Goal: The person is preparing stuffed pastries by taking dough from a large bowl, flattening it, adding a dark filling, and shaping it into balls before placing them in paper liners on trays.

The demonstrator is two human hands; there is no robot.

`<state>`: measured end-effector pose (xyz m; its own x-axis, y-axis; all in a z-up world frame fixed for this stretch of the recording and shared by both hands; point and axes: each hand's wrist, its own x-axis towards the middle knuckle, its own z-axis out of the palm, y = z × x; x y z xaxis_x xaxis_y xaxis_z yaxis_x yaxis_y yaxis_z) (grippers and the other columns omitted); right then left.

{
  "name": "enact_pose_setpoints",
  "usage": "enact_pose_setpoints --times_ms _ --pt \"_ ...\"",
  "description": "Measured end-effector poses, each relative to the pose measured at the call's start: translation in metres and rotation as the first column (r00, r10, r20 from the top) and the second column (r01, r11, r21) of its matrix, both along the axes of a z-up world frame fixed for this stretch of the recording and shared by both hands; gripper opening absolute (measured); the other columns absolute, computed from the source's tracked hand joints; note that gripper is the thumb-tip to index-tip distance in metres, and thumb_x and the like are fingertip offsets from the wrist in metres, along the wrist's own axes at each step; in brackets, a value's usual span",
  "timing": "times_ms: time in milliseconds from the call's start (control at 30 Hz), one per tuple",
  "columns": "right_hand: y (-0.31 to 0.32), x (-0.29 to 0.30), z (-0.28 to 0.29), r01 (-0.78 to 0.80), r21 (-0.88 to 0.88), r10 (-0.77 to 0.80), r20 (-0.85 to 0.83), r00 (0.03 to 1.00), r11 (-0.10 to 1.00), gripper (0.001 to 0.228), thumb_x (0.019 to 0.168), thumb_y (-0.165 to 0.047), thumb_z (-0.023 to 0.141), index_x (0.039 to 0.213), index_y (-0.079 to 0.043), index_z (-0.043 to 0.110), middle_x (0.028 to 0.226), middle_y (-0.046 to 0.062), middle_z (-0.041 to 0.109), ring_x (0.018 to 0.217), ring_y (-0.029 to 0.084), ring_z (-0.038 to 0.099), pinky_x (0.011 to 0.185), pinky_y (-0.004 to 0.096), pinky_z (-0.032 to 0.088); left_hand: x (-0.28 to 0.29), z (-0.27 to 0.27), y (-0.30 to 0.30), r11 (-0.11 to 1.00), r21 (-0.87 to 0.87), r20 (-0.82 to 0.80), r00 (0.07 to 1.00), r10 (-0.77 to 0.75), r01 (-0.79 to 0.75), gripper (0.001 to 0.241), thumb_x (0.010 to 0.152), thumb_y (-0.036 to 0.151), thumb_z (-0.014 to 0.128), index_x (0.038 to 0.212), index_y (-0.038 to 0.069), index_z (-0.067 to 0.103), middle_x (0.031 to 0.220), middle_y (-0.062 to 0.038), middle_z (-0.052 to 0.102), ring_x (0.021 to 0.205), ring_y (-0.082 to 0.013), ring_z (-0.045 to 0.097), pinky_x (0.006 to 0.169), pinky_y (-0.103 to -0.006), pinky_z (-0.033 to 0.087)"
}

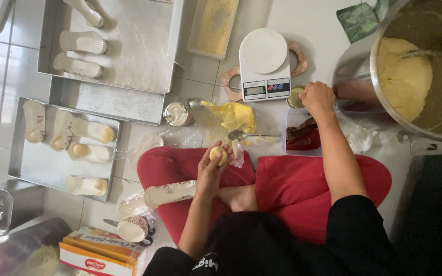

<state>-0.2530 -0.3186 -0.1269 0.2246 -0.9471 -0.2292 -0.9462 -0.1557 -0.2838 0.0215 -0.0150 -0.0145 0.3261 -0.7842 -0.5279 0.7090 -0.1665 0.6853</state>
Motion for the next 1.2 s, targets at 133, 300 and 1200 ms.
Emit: enact_pose_setpoints --times_ms 133,300,1200 --pt "0.003 -0.007 -0.010 -0.059 -0.122 0.057 -0.017 0.998 0.991 0.008 0.092 -0.018 0.076 0.085 -0.015 0.074 0.083 0.009 0.066 0.079 0.035 0.073 0.066 0.048 0.060 -0.002 0.003 -0.005 0.999 -0.028 -0.079 0.997 -0.017 0.015 0.049 0.103 0.018 0.052 0.147 -0.004 0.046 0.137 -0.032 0.058 0.126 -0.0394 0.061 0.104 -0.0514 0.050" --pt "0.024 0.010 0.040 -0.030 -0.220 0.080 0.222 0.972 0.975 0.012 0.094 -0.008 0.072 0.090 -0.017 0.077 0.082 0.004 0.069 0.079 0.030 0.073 0.069 0.040 0.060 0.000 -0.001 -0.004 1.000 -0.011 -0.107 0.994 -0.015 0.014 0.048 0.105 0.020 0.050 0.147 -0.003 0.047 0.136 -0.029 0.060 0.124 -0.0388 0.062 0.102 -0.0473 0.052" --pt "0.141 0.011 0.125 0.145 -0.454 0.263 0.716 0.647 0.879 0.039 0.101 -0.002 0.071 0.138 0.006 0.062 0.124 0.023 0.057 0.088 0.036 0.072 0.073 0.040 0.062 0.032 0.037 0.007 0.997 -0.047 -0.097 0.993 0.062 -0.067 0.061 0.104 0.043 0.042 0.155 0.010 0.039 0.152 -0.019 0.049 0.131 -0.0381 0.057 0.099 -0.0511 0.054"
